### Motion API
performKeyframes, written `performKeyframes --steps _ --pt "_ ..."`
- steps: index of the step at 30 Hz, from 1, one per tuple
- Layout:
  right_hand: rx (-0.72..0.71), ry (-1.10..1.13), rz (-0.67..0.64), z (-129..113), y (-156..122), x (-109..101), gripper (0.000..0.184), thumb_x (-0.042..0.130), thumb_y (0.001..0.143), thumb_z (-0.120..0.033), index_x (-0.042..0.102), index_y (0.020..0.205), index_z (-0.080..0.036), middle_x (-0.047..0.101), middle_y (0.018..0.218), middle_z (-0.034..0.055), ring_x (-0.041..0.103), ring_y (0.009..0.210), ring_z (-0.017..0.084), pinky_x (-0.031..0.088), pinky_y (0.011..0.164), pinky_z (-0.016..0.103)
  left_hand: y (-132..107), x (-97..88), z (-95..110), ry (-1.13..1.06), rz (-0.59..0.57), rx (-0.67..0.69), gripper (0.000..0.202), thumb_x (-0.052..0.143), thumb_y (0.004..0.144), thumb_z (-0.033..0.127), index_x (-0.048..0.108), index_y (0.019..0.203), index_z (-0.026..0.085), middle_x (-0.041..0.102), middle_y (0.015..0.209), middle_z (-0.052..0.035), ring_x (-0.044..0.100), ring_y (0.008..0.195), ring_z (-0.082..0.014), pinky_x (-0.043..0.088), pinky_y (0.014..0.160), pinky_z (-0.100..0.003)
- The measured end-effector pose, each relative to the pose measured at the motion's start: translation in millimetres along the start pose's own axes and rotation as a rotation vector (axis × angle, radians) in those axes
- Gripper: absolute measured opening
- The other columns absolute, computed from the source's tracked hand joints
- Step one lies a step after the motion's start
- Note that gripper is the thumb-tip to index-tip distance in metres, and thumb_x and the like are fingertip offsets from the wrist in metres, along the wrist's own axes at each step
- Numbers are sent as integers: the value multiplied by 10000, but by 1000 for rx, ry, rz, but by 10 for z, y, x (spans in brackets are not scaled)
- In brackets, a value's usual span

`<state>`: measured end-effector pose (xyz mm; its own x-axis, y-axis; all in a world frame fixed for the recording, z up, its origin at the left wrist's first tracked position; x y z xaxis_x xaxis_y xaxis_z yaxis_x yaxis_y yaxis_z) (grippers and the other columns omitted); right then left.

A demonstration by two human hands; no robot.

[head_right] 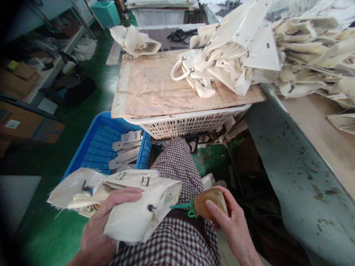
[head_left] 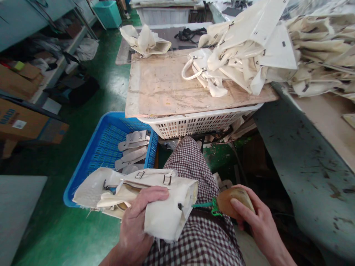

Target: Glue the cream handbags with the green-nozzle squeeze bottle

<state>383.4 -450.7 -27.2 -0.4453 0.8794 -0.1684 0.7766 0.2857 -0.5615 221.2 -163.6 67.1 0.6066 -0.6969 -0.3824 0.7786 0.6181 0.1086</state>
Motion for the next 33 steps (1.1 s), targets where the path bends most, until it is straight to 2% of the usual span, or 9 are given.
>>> performKeyframes --steps 7,16,21,28,33 --pt "47 99 -29 4 -100 64 567 815 712 -543 642 1147 -224 656 838 24 525 556 169 433 382 248 29 28 87 27 -24 59 129 678 869 231 751 971 263 759 996 -47 715 957 -190 597 850 -267" --pt "89 217 -34 -54 -244 226 561 836 681 -522 664 1128 -229 659 835 23 508 517 145 399 356 227 65 9 85 31 -12 49 107 667 890 262 749 956 251 758 986 -49 714 955 -192 594 853 -266" --pt "28 94 39 -122 -173 103 530 812 703 -553 666 1091 -221 673 839 24 526 558 162 426 374 228 78 32 78 38 -28 40 120 671 888 304 757 947 246 763 978 -61 720 954 -210 605 845 -288" --pt "-39 -52 60 17 103 -45 546 789 715 -577 651 1097 -211 674 803 21 508 496 158 438 386 265 91 46 114 57 -35 63 108 678 868 251 748 950 245 765 972 -60 724 944 -209 608 837 -285" --pt "-51 -103 100 39 159 -85 530 790 693 -565 669 1069 -211 676 766 19 535 483 169 439 402 278 74 76 92 63 -64 84 143 682 871 238 730 1003 267 752 1018 -43 710 987 -191 592 864 -259"
Point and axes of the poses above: each hand's wrist, its own y-axis towards the middle knuckle, its own x-axis out of the palm, z = x × y, the point moved 9 cm from there along y, towards the middle knuckle
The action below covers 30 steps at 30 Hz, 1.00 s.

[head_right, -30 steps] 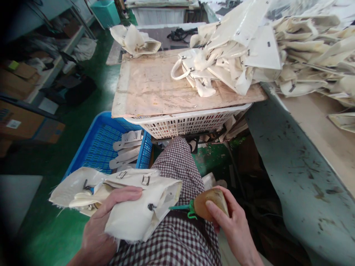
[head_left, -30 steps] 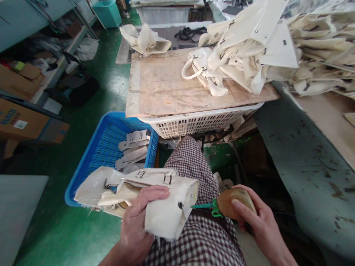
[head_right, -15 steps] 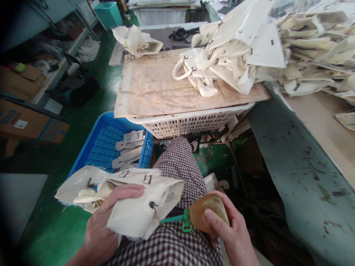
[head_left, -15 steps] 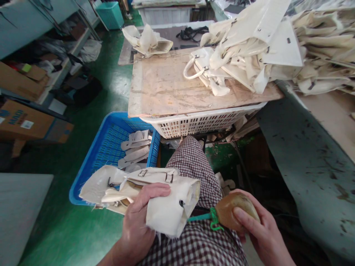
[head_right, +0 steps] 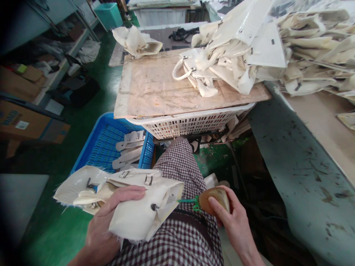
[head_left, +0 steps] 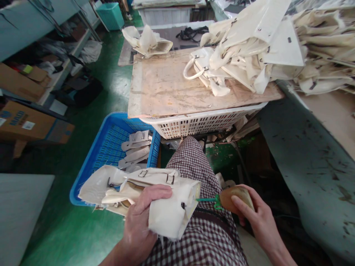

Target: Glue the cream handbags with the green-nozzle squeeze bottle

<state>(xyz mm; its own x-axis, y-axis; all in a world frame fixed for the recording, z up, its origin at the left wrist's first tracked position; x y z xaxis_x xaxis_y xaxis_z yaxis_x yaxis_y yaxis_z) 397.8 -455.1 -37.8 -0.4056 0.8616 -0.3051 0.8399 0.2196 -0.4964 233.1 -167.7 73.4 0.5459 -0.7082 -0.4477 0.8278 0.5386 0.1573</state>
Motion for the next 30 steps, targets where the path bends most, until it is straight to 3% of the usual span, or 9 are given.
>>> performKeyframes --steps 10,23,26,30 --pt "74 218 -18 -143 -299 112 536 803 701 -538 660 1114 -229 670 850 20 532 568 169 424 381 238 12 -14 19 -12 18 -11 113 678 879 269 739 973 253 756 985 -56 719 950 -199 604 837 -271" --pt "-36 -42 -29 -17 -69 43 558 764 721 -606 636 1107 -224 692 910 45 634 693 241 454 440 279 -2 6 -22 -34 3 -29 143 691 867 231 736 996 274 748 1013 -34 704 986 -184 583 865 -245" --pt "-59 -73 -27 -10 -62 52 564 765 730 -604 620 1124 -227 687 935 49 662 799 271 497 502 289 -8 18 -39 -27 -7 -33 167 700 854 221 731 1009 277 746 1031 -30 700 1001 -183 575 879 -242" --pt "-148 -84 -12 -43 -71 60 514 763 759 -563 625 1128 -231 698 990 50 674 866 270 576 703 328 0 30 -35 -31 -12 -24 172 696 852 211 734 1007 274 749 1026 -31 703 993 -189 579 868 -254"
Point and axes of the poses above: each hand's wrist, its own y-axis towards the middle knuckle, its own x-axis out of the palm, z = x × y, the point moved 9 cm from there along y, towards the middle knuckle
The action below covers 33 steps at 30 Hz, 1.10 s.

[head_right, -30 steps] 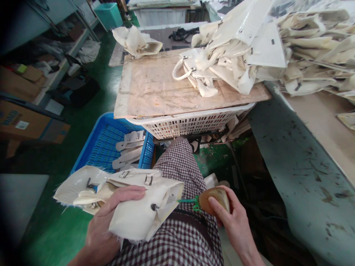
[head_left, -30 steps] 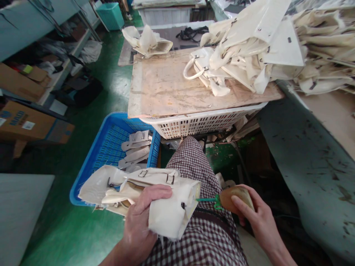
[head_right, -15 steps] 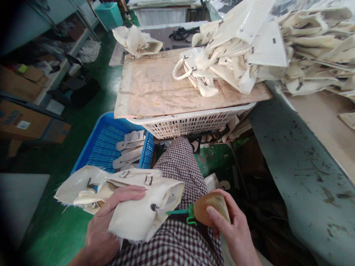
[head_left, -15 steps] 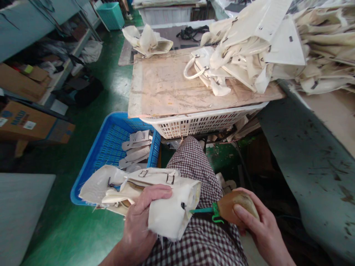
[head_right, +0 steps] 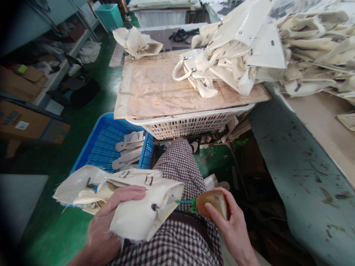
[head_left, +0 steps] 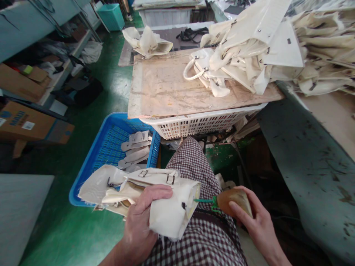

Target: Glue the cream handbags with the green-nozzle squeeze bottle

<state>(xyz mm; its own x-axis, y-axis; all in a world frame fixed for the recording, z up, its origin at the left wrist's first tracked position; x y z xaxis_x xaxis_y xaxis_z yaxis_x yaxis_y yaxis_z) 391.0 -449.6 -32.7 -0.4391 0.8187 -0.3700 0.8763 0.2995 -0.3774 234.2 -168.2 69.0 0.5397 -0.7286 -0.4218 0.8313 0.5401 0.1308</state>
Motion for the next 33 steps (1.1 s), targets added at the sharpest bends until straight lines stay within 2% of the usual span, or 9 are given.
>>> performKeyframes --steps 8,13,16,20,23,25,28,30,33 --pt "-59 29 72 120 -48 -99 521 814 712 -514 647 1118 -234 712 1060 62 681 925 274 590 758 316 83 -41 47 -26 43 -9 175 700 837 166 743 969 272 754 986 -9 708 957 -161 574 849 -223" --pt "32 133 41 186 -44 -127 536 842 697 -490 664 1132 -233 692 1008 52 650 782 245 546 531 273 139 -25 53 -24 21 17 240 641 843 97 730 984 270 734 999 -15 694 979 -156 564 873 -218" --pt "134 383 7 191 -18 -27 520 832 726 -473 662 1144 -215 669 856 20 547 565 162 449 389 240 165 0 -52 -70 10 -60 211 579 885 137 713 1001 252 710 1045 -49 686 997 -191 575 865 -271" --pt "279 857 -92 159 27 199 351 785 791 -429 710 958 -130 597 645 7 427 429 82 375 334 179 325 30 -115 65 -60 -67 224 495 936 184 716 939 219 651 1150 -90 645 1057 -220 551 919 -337" --pt "394 1248 -186 110 25 321 372 762 811 -392 707 988 -70 633 705 55 420 420 42 388 346 136 507 -5 -143 238 -88 4 226 496 954 226 712 894 201 598 1214 -96 578 1165 -235 490 1025 -372" --pt "402 1431 -210 53 24 313 412 732 839 -364 681 1077 -32 662 781 104 441 423 28 400 358 121 586 11 -212 421 -149 46 221 482 952 198 701 931 187 608 1166 -103 577 1130 -241 503 991 -379" --pt "336 1521 -230 -47 22 256 431 668 888 -356 651 1156 -20 689 877 165 470 422 35 428 367 141 601 80 -384 740 -316 83 247 482 894 87 702 952 182 665 1021 -104 598 1041 -266 519 912 -400" --pt "309 1506 -263 -116 6 261 437 640 906 -386 655 1163 -32 699 893 177 468 412 41 437 365 161 616 27 -473 788 -359 48 234 516 858 64 706 917 188 698 954 -96 627 990 -272 511 893 -396" --pt "279 1461 -317 -224 -17 302 449 631 916 -434 671 1167 -63 711 912 172 455 400 38 433 369 173 773 -279 -446 687 -217 -88 159 543 909 201 692 857 183 712 812 -73 666 829 -256 514 805 -357"
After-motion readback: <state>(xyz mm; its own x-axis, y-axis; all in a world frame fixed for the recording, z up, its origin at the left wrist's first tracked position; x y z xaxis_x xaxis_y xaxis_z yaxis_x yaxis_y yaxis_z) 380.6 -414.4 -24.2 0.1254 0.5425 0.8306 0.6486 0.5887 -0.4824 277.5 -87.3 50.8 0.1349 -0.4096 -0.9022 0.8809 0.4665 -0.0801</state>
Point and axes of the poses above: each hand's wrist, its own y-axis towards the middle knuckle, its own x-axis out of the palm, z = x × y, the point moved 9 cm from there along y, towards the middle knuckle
